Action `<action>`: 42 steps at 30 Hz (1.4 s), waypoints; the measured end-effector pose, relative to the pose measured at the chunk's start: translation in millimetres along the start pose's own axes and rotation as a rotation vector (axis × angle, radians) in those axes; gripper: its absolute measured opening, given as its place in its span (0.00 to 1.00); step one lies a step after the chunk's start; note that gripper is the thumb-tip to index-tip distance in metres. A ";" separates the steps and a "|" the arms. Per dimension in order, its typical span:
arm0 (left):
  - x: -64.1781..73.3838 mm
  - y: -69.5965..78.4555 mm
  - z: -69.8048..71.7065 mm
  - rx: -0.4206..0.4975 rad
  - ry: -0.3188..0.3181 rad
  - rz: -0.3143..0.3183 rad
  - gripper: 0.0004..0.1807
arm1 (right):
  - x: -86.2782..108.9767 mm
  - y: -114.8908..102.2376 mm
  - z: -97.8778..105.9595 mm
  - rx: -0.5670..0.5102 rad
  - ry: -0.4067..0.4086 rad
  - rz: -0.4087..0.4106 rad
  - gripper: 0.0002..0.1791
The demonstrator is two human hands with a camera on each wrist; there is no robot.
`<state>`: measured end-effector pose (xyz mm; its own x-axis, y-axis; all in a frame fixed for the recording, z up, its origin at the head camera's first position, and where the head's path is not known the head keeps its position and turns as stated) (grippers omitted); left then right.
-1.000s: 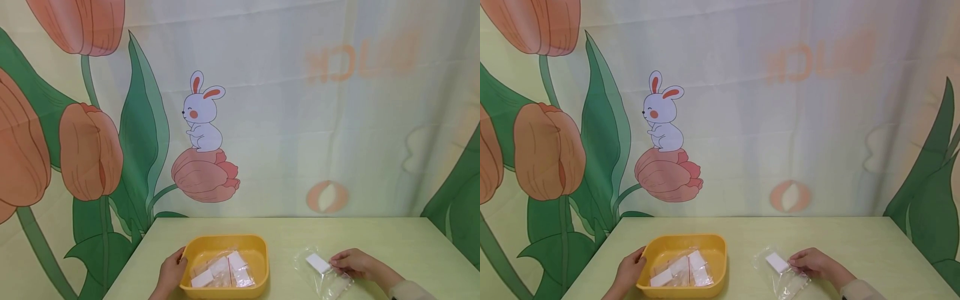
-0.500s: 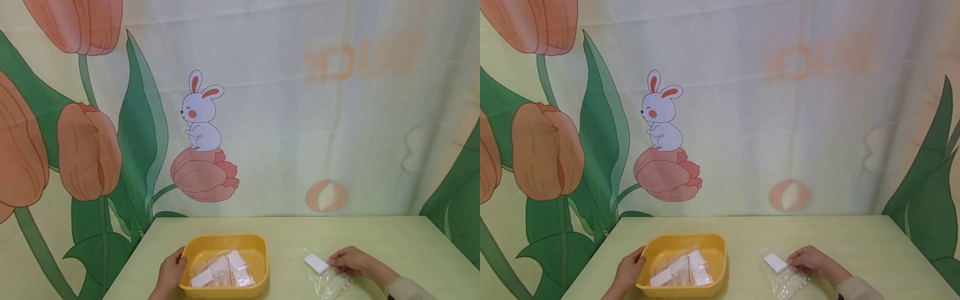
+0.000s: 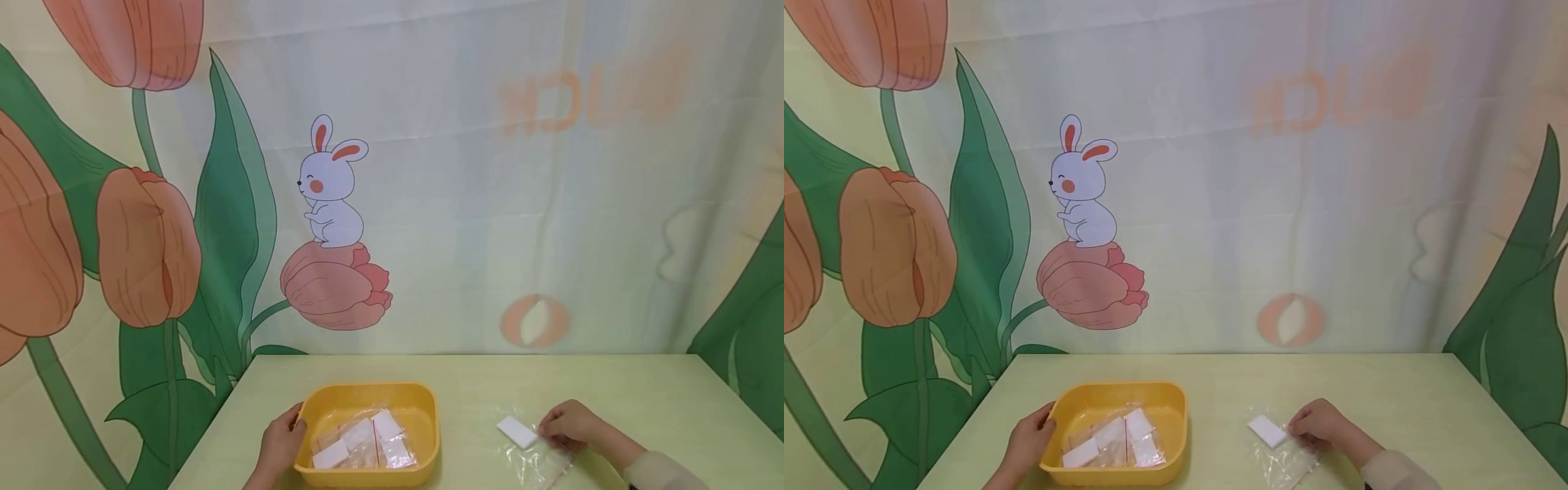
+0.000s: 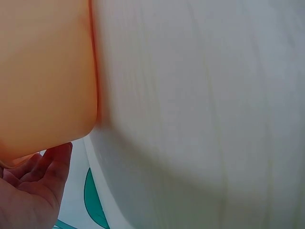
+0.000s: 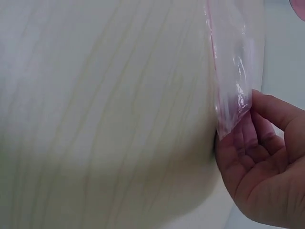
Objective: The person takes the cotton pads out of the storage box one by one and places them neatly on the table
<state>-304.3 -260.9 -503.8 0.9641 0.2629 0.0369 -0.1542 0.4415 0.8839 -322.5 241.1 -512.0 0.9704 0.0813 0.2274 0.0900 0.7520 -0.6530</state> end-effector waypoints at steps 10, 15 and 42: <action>0.4 1.8 -1.6 0.014 -0.009 0.013 0.27 | -1.2 -2.8 -0.1 0.173 0.104 0.055 0.04; 0.6 2.2 -2.1 0.016 -0.008 0.019 0.27 | -1.3 -0.8 -2.1 0.182 0.107 0.015 0.03; 0.3 2.1 -1.0 0.010 -0.002 0.007 0.27 | -6.9 -21.7 31.7 0.001 -0.058 -0.024 0.13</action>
Point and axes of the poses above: each hand's wrist, its own x-axis away from the middle knuckle, its own z-axis out of the back of the hand, y = z × x, the point moved 1 cm from there along -x, towards the middle knuckle, and after that the axes turned 14 degrees about x, right-handed, at the moved point
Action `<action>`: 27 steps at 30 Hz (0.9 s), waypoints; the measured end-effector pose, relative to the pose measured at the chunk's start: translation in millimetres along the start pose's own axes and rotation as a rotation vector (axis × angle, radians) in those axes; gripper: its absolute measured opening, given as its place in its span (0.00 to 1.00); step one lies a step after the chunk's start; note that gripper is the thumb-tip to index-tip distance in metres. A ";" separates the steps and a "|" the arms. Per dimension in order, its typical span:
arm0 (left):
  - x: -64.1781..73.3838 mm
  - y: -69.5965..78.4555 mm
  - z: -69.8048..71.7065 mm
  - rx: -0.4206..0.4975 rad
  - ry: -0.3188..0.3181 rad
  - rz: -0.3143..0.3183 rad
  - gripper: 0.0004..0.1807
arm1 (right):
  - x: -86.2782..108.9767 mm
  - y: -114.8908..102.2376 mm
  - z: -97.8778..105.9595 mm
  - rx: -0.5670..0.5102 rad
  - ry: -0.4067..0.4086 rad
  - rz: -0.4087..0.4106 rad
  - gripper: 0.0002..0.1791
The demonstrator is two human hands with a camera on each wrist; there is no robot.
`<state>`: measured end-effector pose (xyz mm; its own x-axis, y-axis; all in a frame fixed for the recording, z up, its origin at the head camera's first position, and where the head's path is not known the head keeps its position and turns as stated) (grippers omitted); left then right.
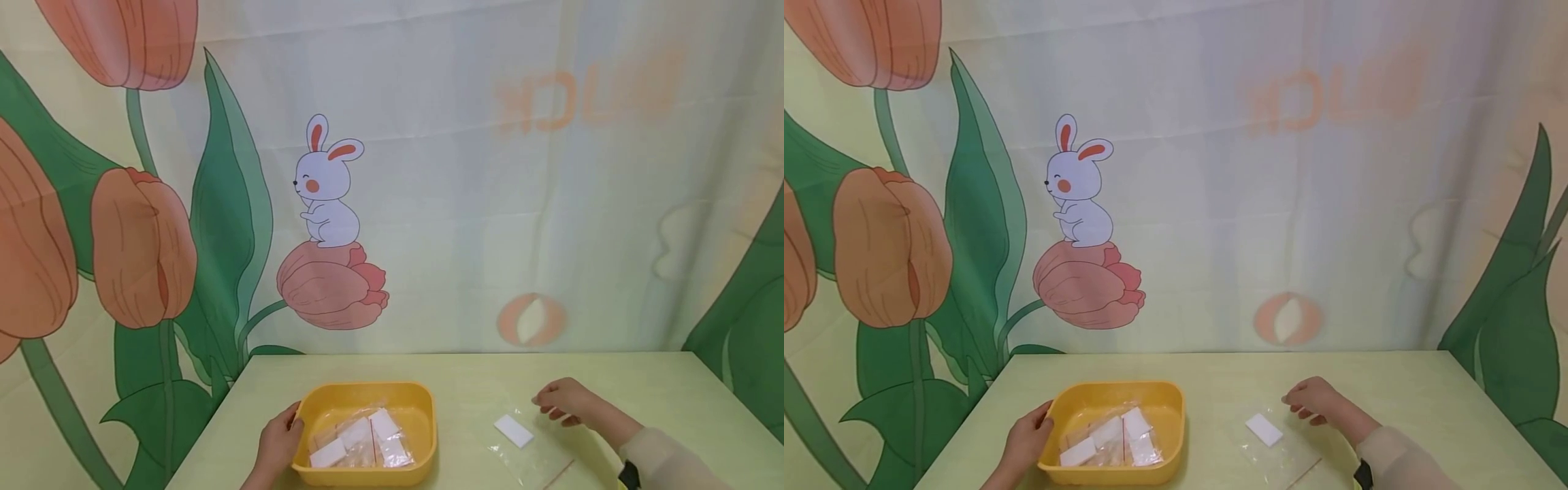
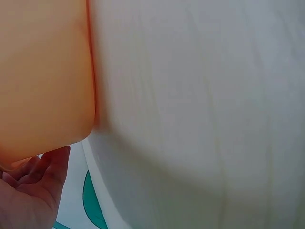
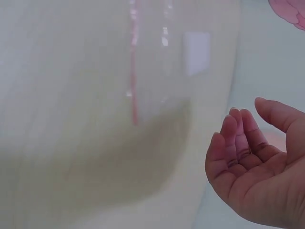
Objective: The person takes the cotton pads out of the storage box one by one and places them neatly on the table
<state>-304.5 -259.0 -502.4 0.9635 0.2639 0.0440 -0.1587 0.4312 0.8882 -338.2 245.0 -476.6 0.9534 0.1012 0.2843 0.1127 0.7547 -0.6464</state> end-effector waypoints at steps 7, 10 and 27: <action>-3.1 -0.8 -0.8 0.003 0.001 0.018 0.27 | -3.1 -16.7 17.5 -0.017 -0.003 0.058 0.18; -4.5 -0.2 -1.2 0.007 -0.005 0.025 0.28 | -2.3 -26.2 25.3 -0.024 -0.012 0.068 0.18; -2.2 -2.3 -0.9 -0.001 -0.004 0.023 0.27 | -4.1 -89.5 49.2 0.011 -0.137 0.127 0.20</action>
Point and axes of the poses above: each hand's wrist, its own x-axis away from the middle knuckle, its own z-axis out of the back of the hand, y = z × x, the point moved 1 cm from there along -x, towards the middle knuckle, and after that the axes turned 14 degrees about x, right-handed, at the moved point
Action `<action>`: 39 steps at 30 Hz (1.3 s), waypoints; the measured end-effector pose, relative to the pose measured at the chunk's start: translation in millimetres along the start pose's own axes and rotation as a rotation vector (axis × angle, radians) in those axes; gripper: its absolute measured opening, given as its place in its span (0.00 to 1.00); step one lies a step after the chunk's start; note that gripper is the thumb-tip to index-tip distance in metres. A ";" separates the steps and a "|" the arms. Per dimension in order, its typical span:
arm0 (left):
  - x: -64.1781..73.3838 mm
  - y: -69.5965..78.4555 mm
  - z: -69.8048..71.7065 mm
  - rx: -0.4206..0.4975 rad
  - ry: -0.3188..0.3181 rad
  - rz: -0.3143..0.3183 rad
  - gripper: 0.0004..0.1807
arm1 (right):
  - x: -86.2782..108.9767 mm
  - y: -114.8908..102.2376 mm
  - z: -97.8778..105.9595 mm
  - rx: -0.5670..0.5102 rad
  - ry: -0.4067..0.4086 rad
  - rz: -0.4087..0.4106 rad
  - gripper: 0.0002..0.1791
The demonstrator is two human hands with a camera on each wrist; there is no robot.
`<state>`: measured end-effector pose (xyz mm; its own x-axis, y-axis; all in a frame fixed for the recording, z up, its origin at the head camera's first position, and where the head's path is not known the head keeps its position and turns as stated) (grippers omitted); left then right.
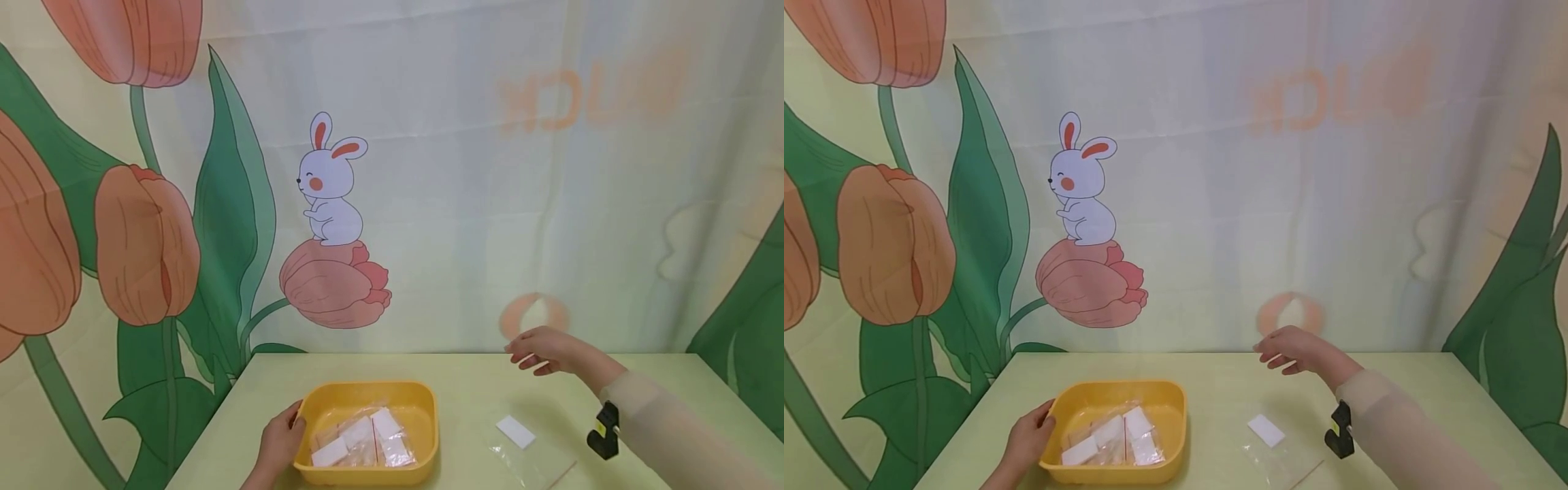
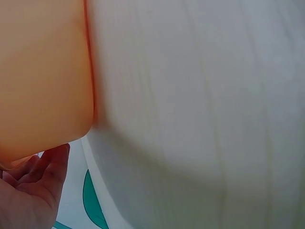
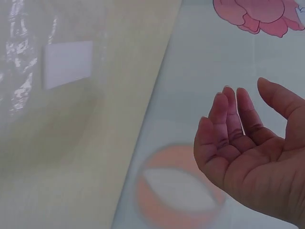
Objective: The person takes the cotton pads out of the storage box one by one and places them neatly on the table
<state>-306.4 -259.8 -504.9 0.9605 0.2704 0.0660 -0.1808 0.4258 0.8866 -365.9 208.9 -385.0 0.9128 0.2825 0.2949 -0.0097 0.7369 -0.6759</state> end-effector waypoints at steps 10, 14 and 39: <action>0.8 0.0 1.1 -0.002 -0.008 -0.001 0.27 | -10.0 -42.5 -6.1 0.028 -0.046 0.041 0.24; 1.3 -1.1 1.6 -0.013 -0.002 -0.014 0.27 | -15.5 -58.7 -10.3 0.039 -0.069 0.050 0.25; 2.0 1.4 2.4 -0.011 -0.001 -0.012 0.28 | -49.8 -133.0 -67.2 0.141 -0.151 0.125 0.17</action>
Point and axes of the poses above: each hand's wrist, its own x-axis away from the middle knuckle, its own z-axis out of the back of the hand, y = z × x, the point moved 1 cm from there along -x, towards the middle knuckle, and after that the axes turned 14 degrees about x, right-handed, at the moved point
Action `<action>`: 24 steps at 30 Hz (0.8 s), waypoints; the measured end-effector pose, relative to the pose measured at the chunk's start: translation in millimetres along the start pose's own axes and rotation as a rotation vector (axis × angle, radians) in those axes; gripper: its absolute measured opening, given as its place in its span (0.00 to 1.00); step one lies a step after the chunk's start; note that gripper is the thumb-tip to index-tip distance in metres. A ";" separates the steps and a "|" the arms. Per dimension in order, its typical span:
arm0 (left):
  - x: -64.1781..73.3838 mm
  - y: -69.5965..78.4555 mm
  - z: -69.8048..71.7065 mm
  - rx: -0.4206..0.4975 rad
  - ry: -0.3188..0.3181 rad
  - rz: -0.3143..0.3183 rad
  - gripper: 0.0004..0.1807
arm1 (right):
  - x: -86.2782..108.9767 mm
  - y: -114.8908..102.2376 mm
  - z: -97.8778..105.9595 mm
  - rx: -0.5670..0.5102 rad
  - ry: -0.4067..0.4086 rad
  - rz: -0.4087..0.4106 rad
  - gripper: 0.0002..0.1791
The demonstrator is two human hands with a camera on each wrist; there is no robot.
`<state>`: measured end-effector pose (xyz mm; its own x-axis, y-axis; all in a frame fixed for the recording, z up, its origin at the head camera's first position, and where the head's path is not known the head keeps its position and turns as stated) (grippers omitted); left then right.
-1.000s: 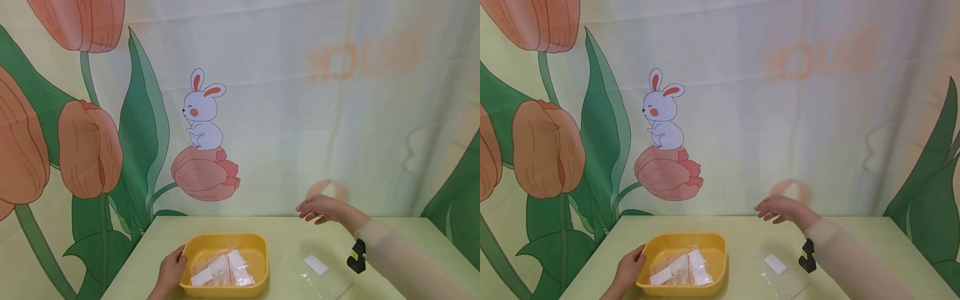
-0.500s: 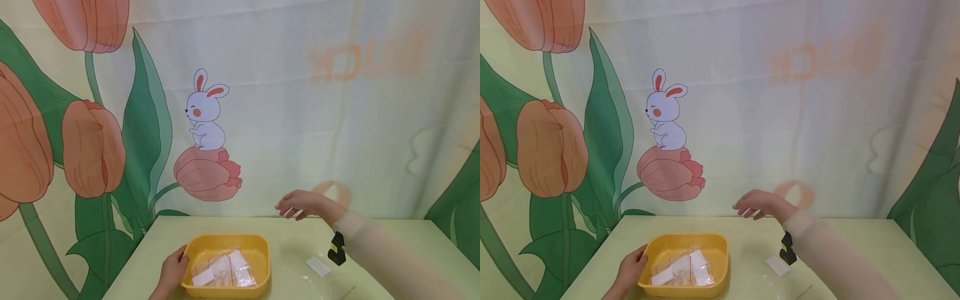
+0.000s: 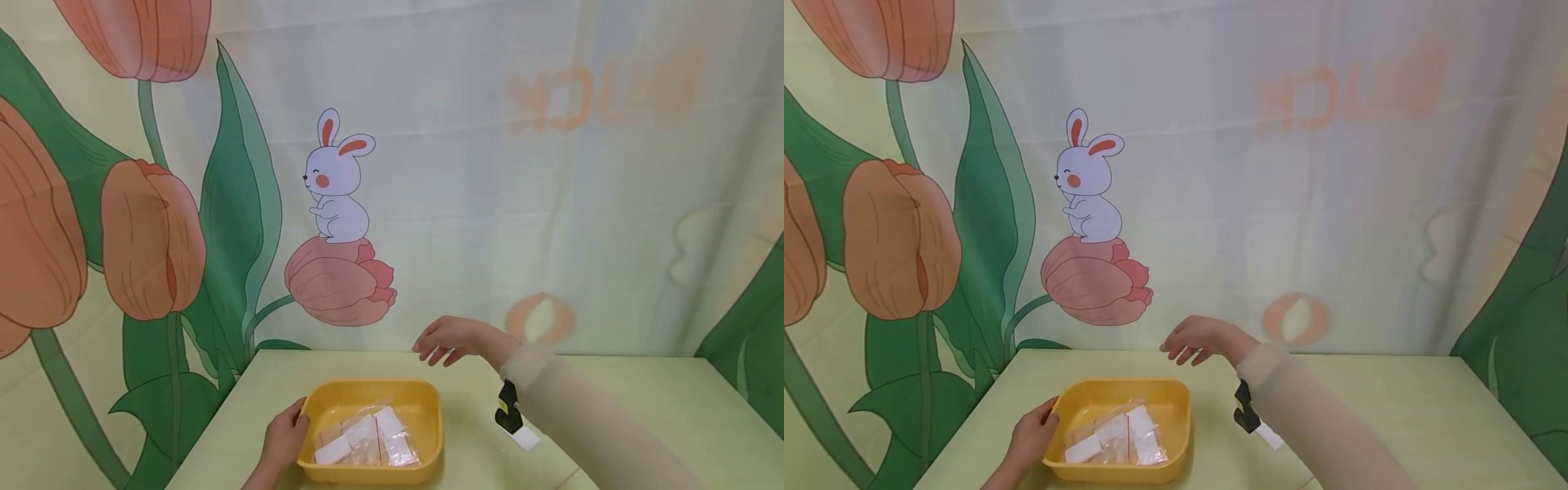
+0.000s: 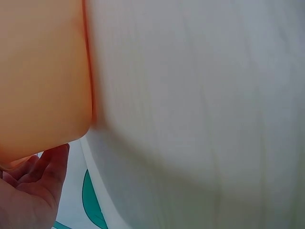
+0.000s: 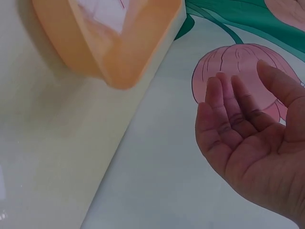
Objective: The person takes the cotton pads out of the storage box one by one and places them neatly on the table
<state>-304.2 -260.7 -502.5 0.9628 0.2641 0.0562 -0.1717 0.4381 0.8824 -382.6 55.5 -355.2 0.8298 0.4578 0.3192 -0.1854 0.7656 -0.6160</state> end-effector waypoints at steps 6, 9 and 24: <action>1.6 1.9 0.0 0.002 -0.008 -0.010 0.27 | -14.0 -9.3 -16.8 -0.001 -0.010 0.001 0.16; 0.3 1.6 -0.1 0.005 -0.006 0.000 0.27 | -19.6 -15.9 -23.1 0.003 -0.020 0.002 0.16; 0.0 -0.2 -0.1 -0.011 0.009 -0.030 0.27 | -41.8 -29.6 -57.2 -0.052 -0.076 -0.009 0.16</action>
<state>-304.3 -260.7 -502.7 0.9656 0.2586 0.0254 -0.1451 0.4555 0.8783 -381.7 -12.2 -391.5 0.7887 0.4854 0.3773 -0.1493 0.7465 -0.6485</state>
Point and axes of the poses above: each hand's wrist, its own x-axis away from the middle knuckle, its own z-axis out of the back of the hand, y = z × x, the point moved 1 cm from there along -x, towards the middle knuckle, and after that the axes turned 14 degrees about x, right-handed, at the moved point
